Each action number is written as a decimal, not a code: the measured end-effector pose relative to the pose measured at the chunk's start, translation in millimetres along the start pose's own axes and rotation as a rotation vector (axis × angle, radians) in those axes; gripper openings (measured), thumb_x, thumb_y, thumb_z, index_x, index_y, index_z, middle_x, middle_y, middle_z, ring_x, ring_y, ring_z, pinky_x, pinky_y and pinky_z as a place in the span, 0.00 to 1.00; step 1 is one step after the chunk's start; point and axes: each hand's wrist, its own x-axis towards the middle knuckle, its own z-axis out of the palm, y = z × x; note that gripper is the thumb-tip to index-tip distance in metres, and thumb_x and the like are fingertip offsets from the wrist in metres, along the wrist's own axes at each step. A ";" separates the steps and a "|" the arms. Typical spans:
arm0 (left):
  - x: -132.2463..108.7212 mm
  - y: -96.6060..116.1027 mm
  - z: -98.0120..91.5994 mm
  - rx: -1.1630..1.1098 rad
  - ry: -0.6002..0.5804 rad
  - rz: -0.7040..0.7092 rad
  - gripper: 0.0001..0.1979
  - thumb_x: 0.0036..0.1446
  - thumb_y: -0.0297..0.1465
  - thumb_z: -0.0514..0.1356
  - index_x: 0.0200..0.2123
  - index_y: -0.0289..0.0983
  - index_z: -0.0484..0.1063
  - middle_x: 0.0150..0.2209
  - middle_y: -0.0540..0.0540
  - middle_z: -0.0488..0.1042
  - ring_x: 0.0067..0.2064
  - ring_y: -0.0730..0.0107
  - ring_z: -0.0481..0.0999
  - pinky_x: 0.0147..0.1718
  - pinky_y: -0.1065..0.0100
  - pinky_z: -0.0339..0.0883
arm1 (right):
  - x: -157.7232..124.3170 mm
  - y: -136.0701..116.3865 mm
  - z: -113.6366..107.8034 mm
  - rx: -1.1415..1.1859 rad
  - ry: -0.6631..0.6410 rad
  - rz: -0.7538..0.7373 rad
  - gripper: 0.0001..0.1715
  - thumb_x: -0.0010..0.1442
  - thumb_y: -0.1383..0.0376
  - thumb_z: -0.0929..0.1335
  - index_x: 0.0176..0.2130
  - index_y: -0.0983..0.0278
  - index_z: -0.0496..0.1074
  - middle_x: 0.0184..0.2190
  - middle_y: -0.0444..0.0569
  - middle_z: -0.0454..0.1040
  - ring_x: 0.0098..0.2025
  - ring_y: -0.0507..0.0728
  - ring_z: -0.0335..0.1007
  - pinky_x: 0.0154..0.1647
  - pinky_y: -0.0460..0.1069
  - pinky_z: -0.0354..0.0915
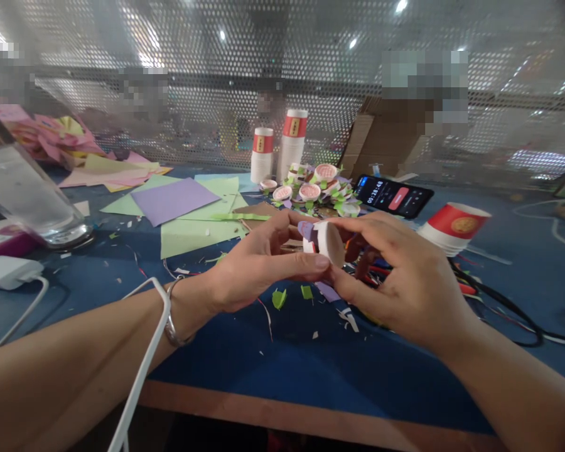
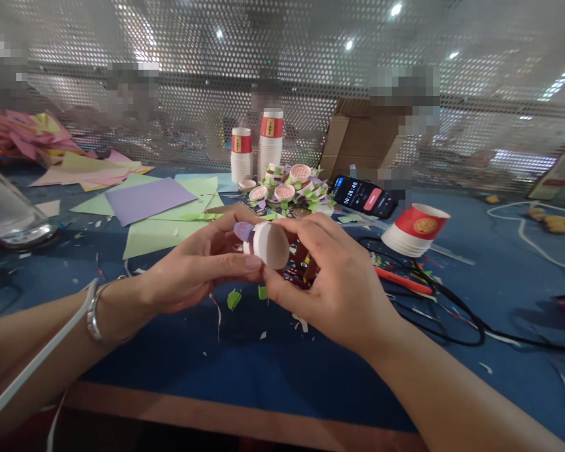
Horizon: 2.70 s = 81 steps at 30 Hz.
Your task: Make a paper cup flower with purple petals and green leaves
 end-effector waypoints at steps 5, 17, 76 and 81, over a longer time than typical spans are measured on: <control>4.9 -1.4 -10.4 0.058 -0.083 0.037 0.17 0.56 0.23 0.71 0.45 0.36 0.70 0.37 0.48 0.79 0.39 0.71 0.81 0.38 0.70 0.79 | -1.0 1.6 -0.9 0.039 -0.021 -0.003 0.26 0.63 0.61 0.72 0.57 0.71 0.74 0.46 0.57 0.79 0.48 0.62 0.77 0.51 0.55 0.73; 8.9 -10.2 -16.9 0.044 -0.111 0.110 0.18 0.54 0.27 0.74 0.44 0.38 0.71 0.39 0.49 0.78 0.40 0.72 0.80 0.41 0.69 0.78 | -0.5 1.2 -5.3 0.081 -0.034 0.005 0.25 0.63 0.62 0.73 0.58 0.64 0.73 0.49 0.53 0.80 0.49 0.61 0.78 0.52 0.56 0.73; 4.1 -8.6 -4.5 0.051 0.010 0.028 0.15 0.51 0.26 0.71 0.40 0.36 0.72 0.35 0.48 0.78 0.36 0.71 0.79 0.38 0.68 0.77 | -1.5 4.0 -2.6 0.081 -0.084 0.026 0.24 0.66 0.56 0.73 0.58 0.63 0.76 0.47 0.55 0.82 0.44 0.62 0.81 0.39 0.53 0.76; 4.9 -11.3 -3.1 0.093 0.062 0.043 0.13 0.52 0.26 0.70 0.39 0.35 0.72 0.36 0.46 0.79 0.37 0.70 0.80 0.39 0.68 0.76 | -0.5 4.0 0.7 0.073 -0.078 0.050 0.24 0.66 0.56 0.73 0.57 0.64 0.76 0.45 0.54 0.82 0.40 0.59 0.81 0.37 0.52 0.76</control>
